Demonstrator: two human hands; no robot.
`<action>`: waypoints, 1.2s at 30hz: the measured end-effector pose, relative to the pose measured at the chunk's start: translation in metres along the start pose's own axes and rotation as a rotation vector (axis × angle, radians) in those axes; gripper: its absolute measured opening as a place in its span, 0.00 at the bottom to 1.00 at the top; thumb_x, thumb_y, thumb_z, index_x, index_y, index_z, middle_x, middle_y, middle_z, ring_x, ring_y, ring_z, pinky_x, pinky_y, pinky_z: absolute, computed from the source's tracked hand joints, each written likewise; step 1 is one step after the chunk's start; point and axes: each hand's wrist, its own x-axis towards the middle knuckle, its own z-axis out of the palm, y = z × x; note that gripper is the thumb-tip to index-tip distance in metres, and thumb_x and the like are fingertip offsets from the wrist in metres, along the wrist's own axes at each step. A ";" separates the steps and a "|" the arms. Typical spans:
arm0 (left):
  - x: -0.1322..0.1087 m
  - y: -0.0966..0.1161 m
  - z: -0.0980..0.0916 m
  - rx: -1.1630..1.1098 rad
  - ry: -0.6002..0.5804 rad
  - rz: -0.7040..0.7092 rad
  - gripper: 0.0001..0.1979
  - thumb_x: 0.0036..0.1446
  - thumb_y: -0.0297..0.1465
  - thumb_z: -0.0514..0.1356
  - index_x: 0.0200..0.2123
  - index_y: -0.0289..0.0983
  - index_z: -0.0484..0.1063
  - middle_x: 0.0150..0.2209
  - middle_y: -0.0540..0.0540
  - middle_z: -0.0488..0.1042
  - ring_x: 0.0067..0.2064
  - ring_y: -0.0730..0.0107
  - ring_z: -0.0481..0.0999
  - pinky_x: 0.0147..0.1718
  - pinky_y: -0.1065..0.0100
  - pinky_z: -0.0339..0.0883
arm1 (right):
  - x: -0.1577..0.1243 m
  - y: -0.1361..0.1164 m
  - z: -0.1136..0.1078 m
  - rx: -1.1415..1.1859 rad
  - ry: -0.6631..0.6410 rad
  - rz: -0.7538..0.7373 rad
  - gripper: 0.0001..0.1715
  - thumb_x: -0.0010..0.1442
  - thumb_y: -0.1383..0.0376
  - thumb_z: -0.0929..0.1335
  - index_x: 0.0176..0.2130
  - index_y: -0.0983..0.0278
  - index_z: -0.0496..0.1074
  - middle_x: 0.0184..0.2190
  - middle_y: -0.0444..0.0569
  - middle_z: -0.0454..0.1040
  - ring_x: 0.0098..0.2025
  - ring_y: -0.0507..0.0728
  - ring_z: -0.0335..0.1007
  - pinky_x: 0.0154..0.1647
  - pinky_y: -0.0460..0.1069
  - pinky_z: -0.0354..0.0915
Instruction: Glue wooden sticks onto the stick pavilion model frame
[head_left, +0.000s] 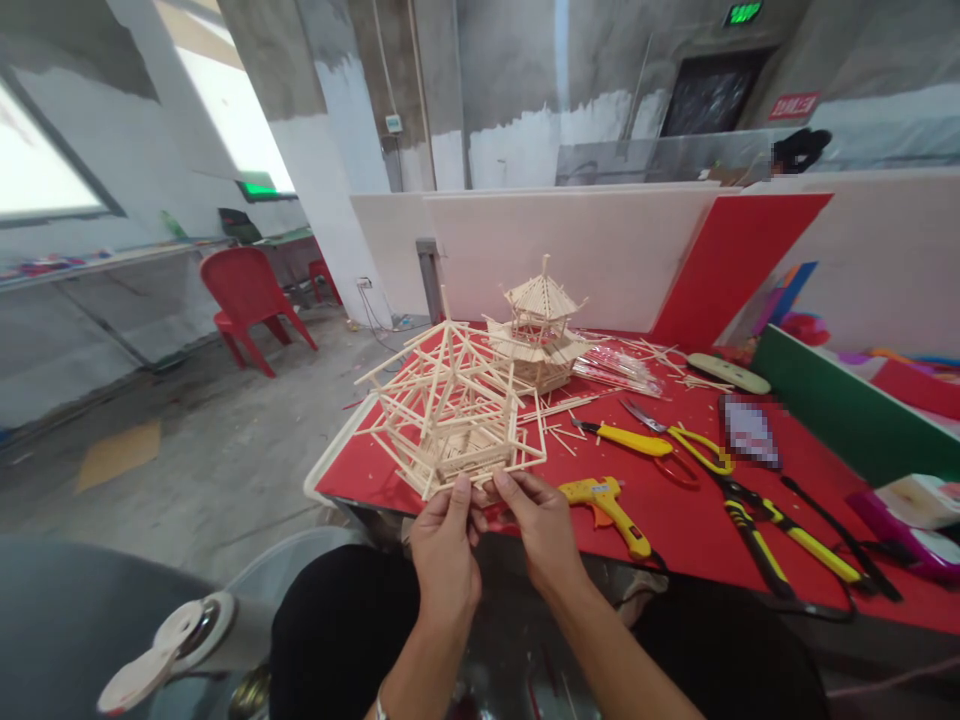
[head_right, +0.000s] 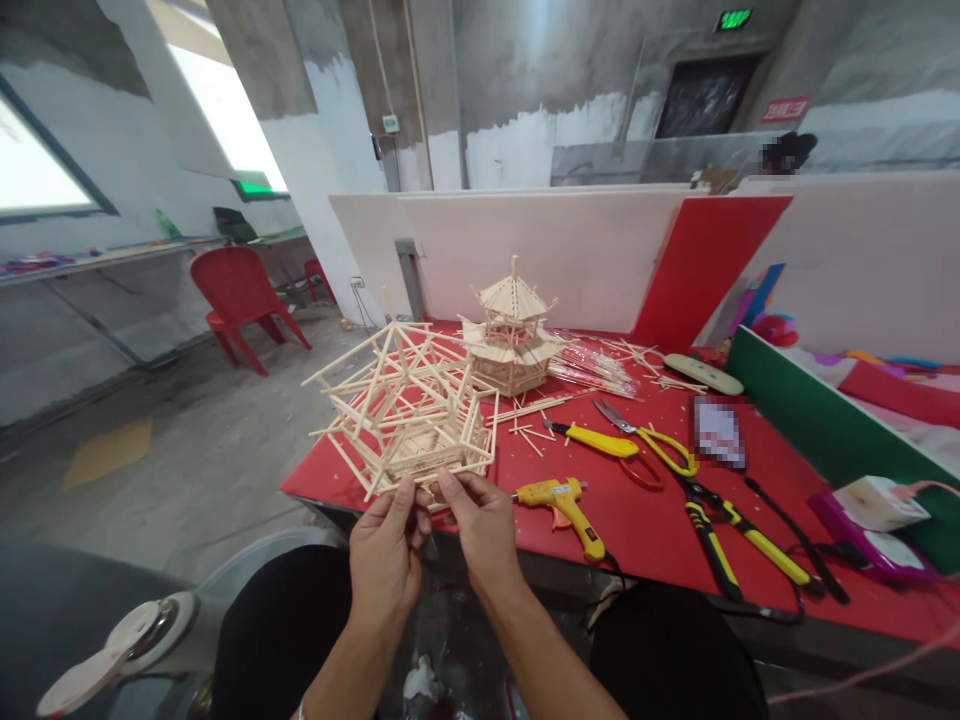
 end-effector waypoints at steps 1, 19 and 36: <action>0.000 0.000 0.000 0.000 -0.001 0.000 0.15 0.45 0.38 0.70 0.22 0.32 0.74 0.20 0.51 0.72 0.18 0.82 0.64 0.15 0.79 0.52 | 0.000 0.000 0.000 -0.004 -0.001 -0.003 0.21 0.47 0.50 0.75 0.29 0.65 0.77 0.26 0.47 0.78 0.27 0.54 0.72 0.26 0.46 0.68; -0.002 0.000 -0.005 -0.001 -0.028 -0.026 0.13 0.44 0.36 0.71 0.27 0.32 0.76 0.22 0.50 0.73 0.18 0.83 0.64 0.16 0.79 0.53 | -0.001 0.005 -0.001 0.020 -0.014 -0.015 0.20 0.48 0.50 0.75 0.30 0.65 0.78 0.27 0.47 0.78 0.27 0.53 0.72 0.25 0.45 0.66; -0.003 0.002 -0.005 0.000 -0.041 -0.038 0.12 0.44 0.35 0.70 0.27 0.32 0.76 0.23 0.50 0.73 0.19 0.82 0.65 0.16 0.79 0.54 | -0.002 0.003 0.001 0.043 -0.032 -0.020 0.20 0.48 0.51 0.75 0.30 0.65 0.78 0.26 0.47 0.78 0.26 0.53 0.72 0.23 0.45 0.66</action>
